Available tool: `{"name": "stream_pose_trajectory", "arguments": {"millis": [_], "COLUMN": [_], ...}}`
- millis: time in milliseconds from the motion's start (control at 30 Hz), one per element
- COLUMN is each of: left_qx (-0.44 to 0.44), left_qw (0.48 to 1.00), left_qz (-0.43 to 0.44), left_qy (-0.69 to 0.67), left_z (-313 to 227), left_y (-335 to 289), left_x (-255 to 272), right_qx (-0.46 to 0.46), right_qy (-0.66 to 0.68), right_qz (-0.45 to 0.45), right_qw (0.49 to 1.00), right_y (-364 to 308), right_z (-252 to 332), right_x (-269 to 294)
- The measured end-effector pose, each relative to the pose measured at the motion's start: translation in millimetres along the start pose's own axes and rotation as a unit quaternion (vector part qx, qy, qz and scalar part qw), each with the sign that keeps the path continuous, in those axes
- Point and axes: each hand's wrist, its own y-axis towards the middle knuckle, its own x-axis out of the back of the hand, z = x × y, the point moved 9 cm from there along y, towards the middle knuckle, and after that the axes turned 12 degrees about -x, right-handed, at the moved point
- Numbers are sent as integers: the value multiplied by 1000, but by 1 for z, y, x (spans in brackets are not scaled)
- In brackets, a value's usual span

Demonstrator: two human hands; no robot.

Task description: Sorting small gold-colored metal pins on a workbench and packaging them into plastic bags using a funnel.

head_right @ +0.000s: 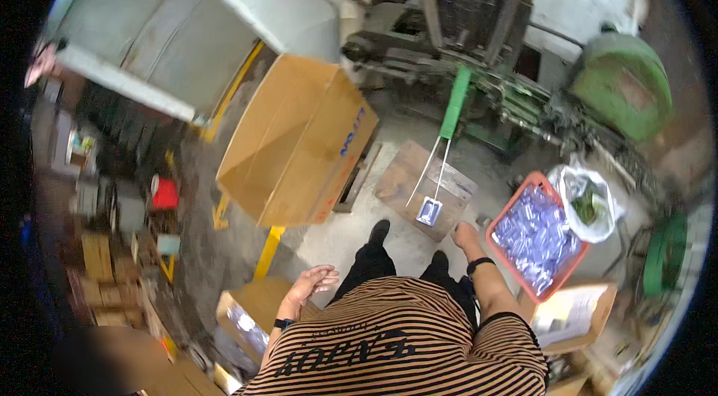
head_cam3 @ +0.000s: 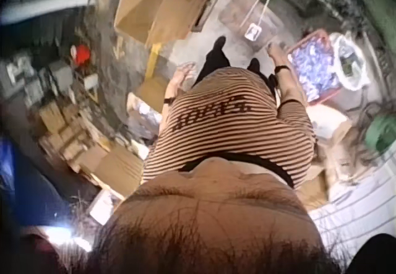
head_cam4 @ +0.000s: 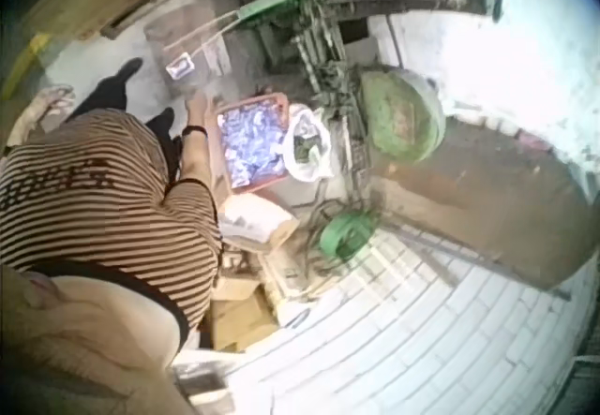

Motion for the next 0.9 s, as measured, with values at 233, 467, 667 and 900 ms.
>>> {"name": "stream_pose_trajectory", "arguments": {"millis": [233,467,667,900], "left_qx": [13,57,34,13], "left_qw": [978,941,921,902], "left_qz": [107,187,228,248], "left_qy": [179,275,316,353], "left_z": [-91,-134,-158,-155], "left_y": [125,180,213,232], "left_x": [73,91,55,61], "right_qx": [-232,-324,-301,-209], "right_qy": [163,180,54,-47], "right_qz": [-66,-148,-161,-218], "right_qw": [957,917,938,952], "right_y": [9,0,11,23], "right_z": [39,55,67,99], "right_x": [-46,-44,-27,-10]}}
